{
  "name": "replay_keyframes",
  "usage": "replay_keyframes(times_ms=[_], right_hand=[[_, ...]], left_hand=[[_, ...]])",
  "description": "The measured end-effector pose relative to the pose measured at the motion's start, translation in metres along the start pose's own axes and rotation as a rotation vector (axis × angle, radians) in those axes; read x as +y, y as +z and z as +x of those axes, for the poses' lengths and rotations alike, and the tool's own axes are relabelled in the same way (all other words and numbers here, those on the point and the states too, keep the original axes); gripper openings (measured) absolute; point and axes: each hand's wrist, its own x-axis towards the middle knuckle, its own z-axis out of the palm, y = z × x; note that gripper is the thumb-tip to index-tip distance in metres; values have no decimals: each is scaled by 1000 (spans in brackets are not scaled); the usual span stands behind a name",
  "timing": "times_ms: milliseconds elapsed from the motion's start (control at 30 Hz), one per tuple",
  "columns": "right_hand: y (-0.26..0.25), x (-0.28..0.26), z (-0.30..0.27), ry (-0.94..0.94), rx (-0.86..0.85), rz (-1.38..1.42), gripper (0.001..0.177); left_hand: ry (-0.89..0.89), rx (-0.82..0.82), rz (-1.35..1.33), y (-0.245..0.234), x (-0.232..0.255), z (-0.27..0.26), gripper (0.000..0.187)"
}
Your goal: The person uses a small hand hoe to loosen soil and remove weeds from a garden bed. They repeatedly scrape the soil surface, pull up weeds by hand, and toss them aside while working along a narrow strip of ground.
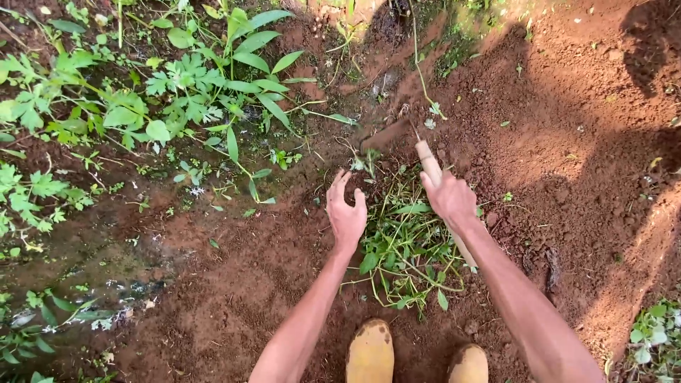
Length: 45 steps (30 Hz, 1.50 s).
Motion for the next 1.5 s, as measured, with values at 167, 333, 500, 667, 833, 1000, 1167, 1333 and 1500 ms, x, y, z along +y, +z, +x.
replay_keyframes(times_ms=[167,333,500,667,833,1000,1167,1333,1500], right_hand=[[-20,2,-27,3,-76,-72,64],[-9,-2,5,-128,72,-130,61],[-4,-45,12,-186,304,-40,57],[35,-39,29,-208,249,-152,64],[25,-14,5,-193,74,-231,66],[7,-17,2,-155,138,34,49],[17,-42,4,-129,166,170,52],[9,-29,-12,-151,28,-140,58],[11,-25,4,-118,86,109,51]], left_hand=[[-158,-204,101,-21,16,-13,49],[-156,-476,310,-2,5,-18,52],[-17,-572,258,-9,0,-34,56],[-16,-575,228,-4,-26,-34,53],[-28,-599,158,-24,-9,-41,51],[-84,-597,200,-20,0,-34,52],[-76,-596,220,-22,1,-38,50],[-93,-616,202,-22,-1,-37,50],[-105,-615,217,-15,-8,-39,50]])
